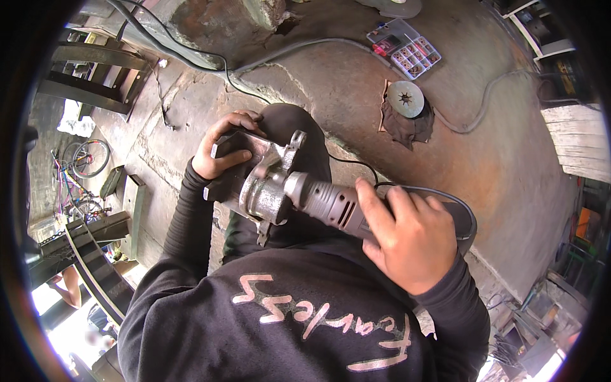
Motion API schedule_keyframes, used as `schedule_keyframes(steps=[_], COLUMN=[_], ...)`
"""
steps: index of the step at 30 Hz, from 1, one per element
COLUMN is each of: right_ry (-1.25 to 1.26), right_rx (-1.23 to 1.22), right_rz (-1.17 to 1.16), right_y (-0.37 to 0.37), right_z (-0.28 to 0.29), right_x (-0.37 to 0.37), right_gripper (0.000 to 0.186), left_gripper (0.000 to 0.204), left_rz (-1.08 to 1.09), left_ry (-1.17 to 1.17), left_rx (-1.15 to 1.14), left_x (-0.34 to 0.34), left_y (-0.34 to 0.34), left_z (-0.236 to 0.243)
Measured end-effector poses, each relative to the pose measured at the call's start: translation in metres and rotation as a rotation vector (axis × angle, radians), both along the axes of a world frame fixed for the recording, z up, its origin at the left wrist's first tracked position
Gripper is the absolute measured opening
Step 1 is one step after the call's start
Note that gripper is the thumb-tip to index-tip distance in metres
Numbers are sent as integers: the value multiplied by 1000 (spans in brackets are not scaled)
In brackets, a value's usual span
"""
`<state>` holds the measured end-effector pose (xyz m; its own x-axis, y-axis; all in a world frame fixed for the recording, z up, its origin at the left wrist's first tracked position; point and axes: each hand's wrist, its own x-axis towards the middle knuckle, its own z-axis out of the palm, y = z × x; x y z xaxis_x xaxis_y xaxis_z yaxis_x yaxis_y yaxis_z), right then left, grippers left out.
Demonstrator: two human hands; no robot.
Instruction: The person uses a handheld rotary tool to grind and smooth the surface of a metal part. They hold the part with one hand and operate the tool with the other, rotating the part to access different areas.
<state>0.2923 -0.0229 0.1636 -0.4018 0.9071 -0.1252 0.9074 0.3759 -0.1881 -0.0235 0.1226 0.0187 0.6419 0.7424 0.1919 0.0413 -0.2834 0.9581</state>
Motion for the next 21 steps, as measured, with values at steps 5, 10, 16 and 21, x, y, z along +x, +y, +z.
schedule_keyframes(steps=[5,10,16,21], right_ry=[10,6,-7,17], right_rx=[21,36,-32,-16], right_rz=[-36,-104,-73,-107], right_y=[-1,-5,-9,-8], right_z=[-4,-6,-4,-8], right_x=[-3,-7,-4,-2], right_gripper=[84,87,84,84], left_gripper=[42,42,40,40], left_rz=[9,21,45,51], left_ry=[14,20,-24,-20], left_rx=[14,4,-40,-33], left_x=[1,-1,-5,-1], left_y=[-1,-3,-7,-8], left_z=[0,-2,-9,-7])
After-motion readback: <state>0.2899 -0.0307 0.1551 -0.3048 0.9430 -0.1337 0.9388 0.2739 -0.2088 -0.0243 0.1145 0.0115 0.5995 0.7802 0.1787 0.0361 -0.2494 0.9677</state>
